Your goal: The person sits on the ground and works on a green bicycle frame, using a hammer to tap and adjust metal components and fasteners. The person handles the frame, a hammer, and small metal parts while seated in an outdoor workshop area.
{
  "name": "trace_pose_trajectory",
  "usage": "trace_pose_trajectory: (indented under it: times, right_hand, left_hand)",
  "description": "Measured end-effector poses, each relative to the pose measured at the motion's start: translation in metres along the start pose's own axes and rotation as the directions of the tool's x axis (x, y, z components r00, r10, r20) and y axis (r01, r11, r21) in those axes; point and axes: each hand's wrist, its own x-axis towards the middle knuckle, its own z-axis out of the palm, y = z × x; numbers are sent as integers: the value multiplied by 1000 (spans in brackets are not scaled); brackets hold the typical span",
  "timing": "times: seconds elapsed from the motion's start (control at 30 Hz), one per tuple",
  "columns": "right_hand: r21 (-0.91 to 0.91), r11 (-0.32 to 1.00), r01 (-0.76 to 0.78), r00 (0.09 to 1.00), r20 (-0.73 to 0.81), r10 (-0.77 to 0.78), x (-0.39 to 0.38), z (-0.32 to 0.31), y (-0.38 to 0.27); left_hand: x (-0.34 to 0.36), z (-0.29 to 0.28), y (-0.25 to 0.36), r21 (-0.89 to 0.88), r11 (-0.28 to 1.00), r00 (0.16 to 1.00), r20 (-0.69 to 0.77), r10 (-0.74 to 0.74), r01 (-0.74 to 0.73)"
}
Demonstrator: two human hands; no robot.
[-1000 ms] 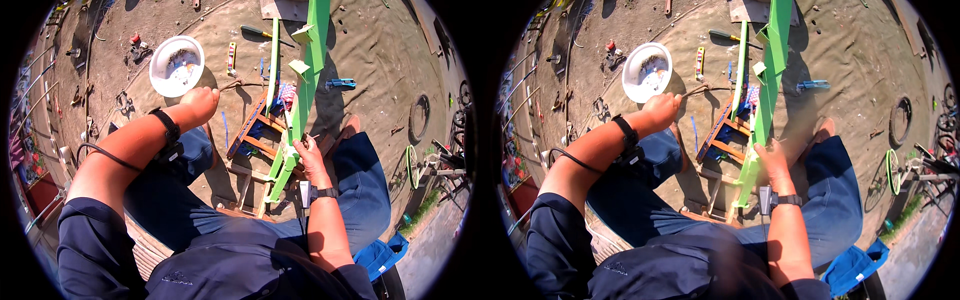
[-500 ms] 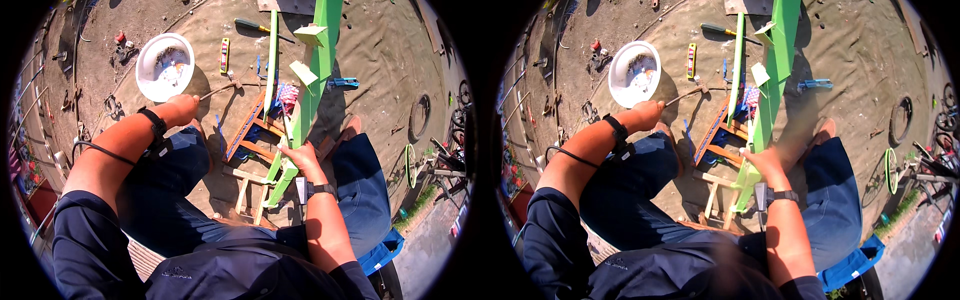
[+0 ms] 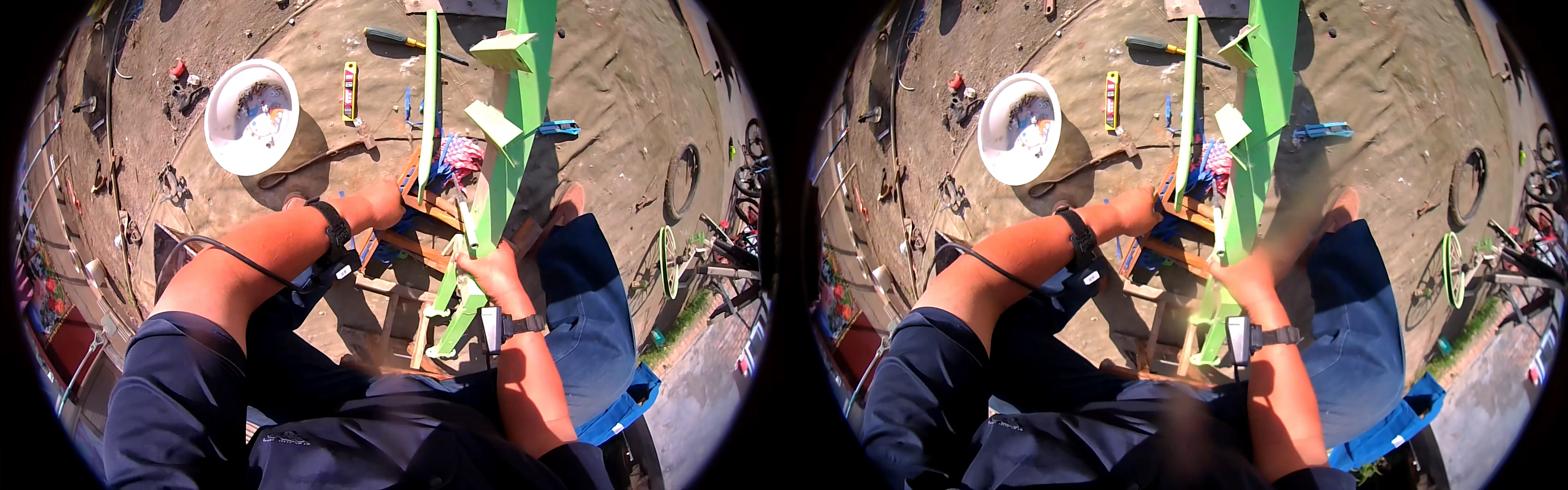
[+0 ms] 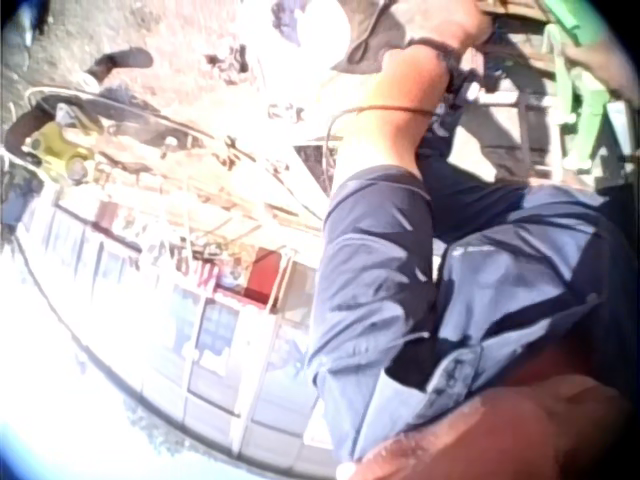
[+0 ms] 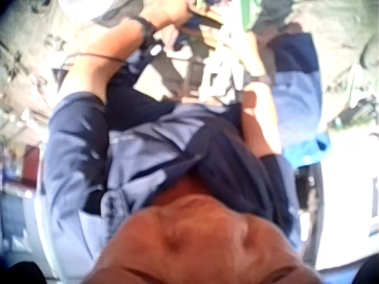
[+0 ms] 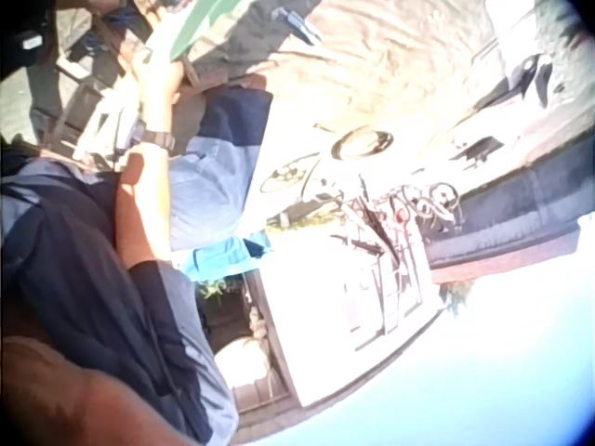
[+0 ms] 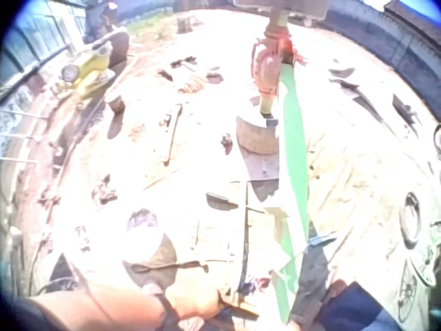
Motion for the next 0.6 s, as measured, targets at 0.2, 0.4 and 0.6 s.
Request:
trace_pose_trajectory:
  times: [0.2, 0.4, 0.6]
  right_hand:
    - [-19, 999, -41, 999, -16, 40, -16, 1, -8]
    - [18, 997, -73, 997, 27, 72, -24, 1, -18]
    - [26, 999, -41, 999, 33, 41, -30, -4, -29]
  left_hand:
    - [4, 37, -16, -212, 974, 997, 11, -74, 75]
    - [15, 47, -23, -240, 961, 990, 11, -138, 137]
    - [10, 41, -24, -244, 969, 999, 25, -33, 38]
